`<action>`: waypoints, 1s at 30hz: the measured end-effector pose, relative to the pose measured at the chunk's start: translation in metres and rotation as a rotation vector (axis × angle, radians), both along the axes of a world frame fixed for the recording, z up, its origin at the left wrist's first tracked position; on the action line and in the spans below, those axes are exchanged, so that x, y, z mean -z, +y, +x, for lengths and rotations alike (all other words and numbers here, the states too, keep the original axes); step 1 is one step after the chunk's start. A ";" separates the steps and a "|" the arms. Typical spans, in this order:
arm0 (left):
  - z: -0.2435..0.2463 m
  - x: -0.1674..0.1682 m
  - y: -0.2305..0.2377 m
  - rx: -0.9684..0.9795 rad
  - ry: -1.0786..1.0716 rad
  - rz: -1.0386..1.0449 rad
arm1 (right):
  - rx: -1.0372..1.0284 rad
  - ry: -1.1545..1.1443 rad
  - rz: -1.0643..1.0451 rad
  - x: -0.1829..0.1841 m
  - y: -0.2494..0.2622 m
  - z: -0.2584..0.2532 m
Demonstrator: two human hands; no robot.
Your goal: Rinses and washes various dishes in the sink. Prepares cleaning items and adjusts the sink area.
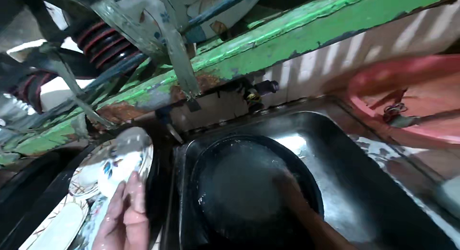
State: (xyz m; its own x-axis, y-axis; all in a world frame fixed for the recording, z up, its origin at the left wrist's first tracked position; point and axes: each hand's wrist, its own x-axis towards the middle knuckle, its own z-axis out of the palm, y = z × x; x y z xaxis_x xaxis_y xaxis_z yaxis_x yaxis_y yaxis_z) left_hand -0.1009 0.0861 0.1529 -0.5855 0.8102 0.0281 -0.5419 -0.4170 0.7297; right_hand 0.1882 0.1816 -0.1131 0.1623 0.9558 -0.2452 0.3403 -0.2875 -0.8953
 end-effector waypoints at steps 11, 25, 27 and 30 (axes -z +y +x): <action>0.066 0.253 0.110 0.617 1.555 -0.718 | 0.308 0.706 0.021 0.003 0.007 -0.003; 0.120 0.239 0.116 1.021 1.948 -0.703 | 0.297 0.548 -0.097 0.001 0.004 -0.007; 0.112 0.222 0.141 0.755 2.017 -0.895 | 0.354 0.724 -0.106 0.003 0.006 -0.008; 0.087 0.206 0.167 0.656 1.681 -0.926 | 0.316 0.723 -0.095 0.001 0.007 -0.008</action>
